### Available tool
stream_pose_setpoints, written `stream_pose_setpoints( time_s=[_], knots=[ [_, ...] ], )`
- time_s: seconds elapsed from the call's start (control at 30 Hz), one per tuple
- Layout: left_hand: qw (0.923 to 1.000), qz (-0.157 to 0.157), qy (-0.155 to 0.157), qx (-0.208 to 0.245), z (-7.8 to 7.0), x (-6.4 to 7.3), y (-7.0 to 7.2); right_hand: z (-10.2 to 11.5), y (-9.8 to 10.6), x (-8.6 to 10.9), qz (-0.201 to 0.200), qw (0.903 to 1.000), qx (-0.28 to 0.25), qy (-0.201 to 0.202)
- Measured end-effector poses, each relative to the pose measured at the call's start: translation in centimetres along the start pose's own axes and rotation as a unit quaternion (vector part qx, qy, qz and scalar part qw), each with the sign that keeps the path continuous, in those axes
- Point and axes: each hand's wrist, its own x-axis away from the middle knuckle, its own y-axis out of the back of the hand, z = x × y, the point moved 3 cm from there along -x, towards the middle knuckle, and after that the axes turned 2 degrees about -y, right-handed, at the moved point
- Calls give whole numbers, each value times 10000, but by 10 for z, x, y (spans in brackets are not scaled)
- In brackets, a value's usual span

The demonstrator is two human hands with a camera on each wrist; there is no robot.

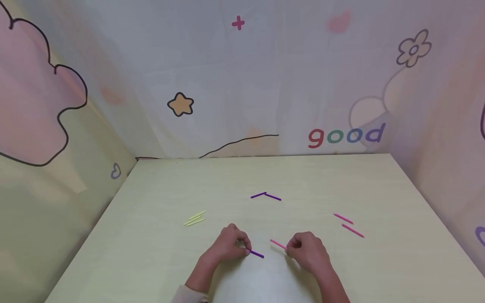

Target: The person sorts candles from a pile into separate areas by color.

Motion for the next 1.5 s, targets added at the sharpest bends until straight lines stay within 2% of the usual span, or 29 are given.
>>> stream_pose_setpoints(
  time_s=[0.23, 0.63, 0.93, 1.5],
  knots=[
    [10000, -11, -36, -23, -3, 1, 2, -10, 15, 3, -58, 9999, 20, -114],
    [10000, -18, 80, 15, 2, -3, -3, -36, 36, 6, -196, 9995, 42, -225],
    [10000, 10, 72, 49, 1, -4, 0, -53, 58, 7, -332, 9991, 196, -157],
    [9998, 96, 62, 171, 5, -2, 1, -102, 101, 13, -757, 9952, 417, -451]
  ],
)
